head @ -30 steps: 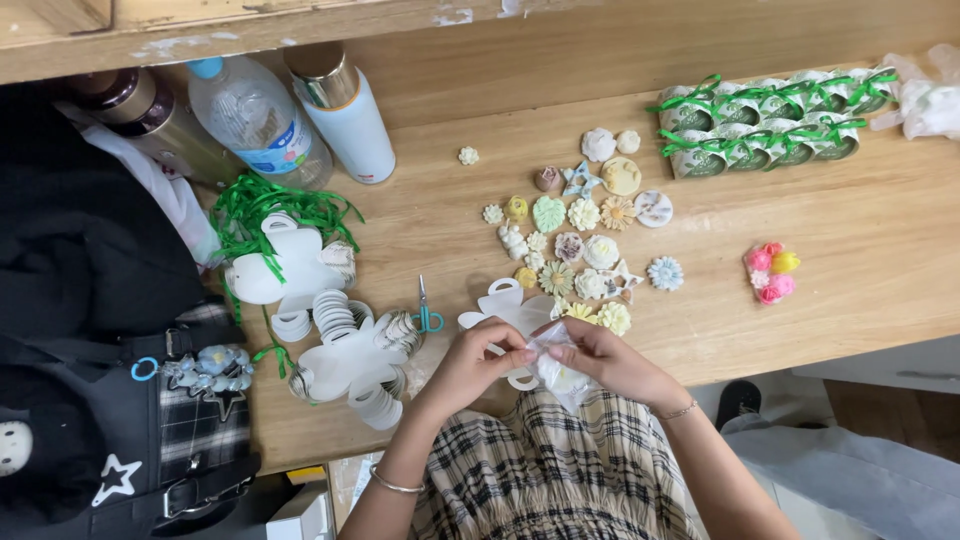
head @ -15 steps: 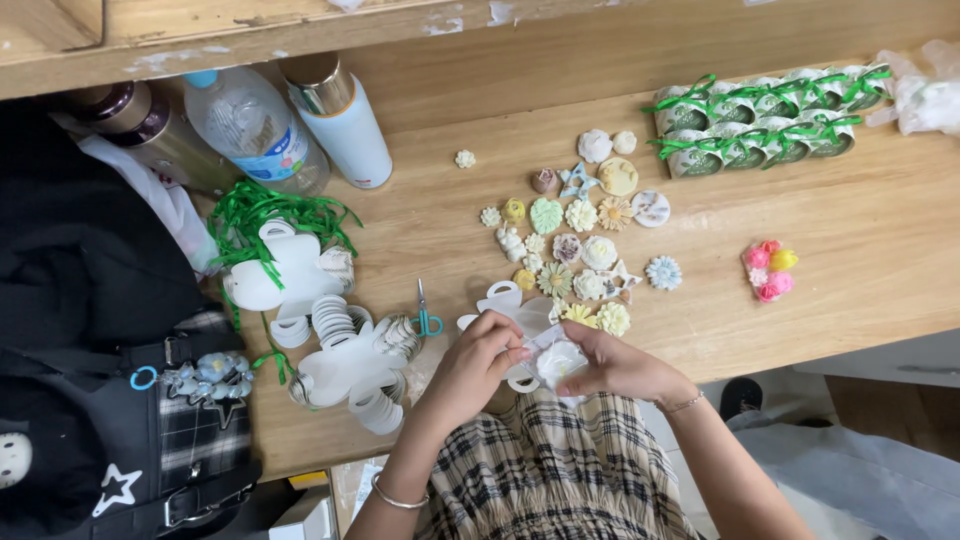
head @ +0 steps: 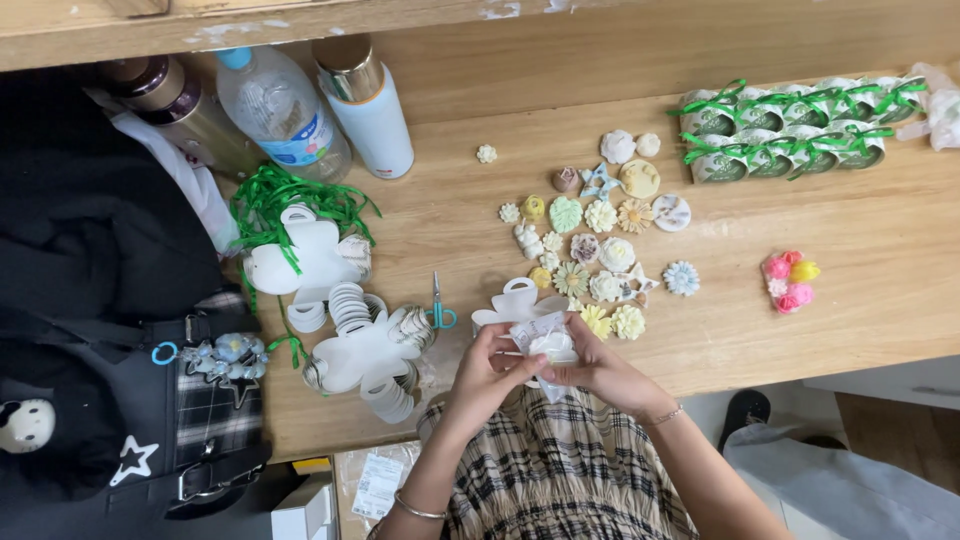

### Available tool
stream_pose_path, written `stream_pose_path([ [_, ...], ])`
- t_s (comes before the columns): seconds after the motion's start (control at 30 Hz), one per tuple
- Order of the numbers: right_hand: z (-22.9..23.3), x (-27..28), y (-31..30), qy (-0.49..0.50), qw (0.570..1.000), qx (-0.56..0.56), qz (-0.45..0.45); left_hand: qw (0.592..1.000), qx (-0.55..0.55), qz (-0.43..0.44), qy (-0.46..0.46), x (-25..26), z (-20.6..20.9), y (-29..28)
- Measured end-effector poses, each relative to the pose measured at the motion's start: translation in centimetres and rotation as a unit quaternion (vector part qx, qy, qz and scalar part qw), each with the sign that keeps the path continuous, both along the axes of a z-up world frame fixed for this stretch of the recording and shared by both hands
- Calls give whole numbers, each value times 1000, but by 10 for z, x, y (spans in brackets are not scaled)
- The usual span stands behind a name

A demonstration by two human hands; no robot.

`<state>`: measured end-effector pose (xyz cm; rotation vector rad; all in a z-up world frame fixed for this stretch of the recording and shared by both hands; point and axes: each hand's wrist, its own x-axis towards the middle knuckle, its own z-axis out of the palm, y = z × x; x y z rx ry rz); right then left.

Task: Packaging decorative wax flowers into small plastic bags and paper boxes and tying them with ribbons.

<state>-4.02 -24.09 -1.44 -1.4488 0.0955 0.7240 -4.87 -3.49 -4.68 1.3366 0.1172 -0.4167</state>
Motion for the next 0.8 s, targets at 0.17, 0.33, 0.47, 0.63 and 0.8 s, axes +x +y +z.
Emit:
stream_pose_path([
  [0.17, -11, -1, 2, 1, 999, 31, -12, 998, -50, 33, 29, -3, -12, -1],
  [0.33, -35, 6, -4, 95, 990, 41, -98, 996, -43, 70, 21, -1, -10, 0],
  [0.47, -36, 8, -5, 142, 962, 161, -167, 995, -63, 76, 30, 1, 3, 3],
  [0.63, -50, 5, -14, 192, 941, 200, -195, 997, -52, 43, 41, 3, -11, 2],
  [0.8, -70, 1, -19, 195, 932, 208, -221, 998, -45, 24, 43, -1, -25, -5],
])
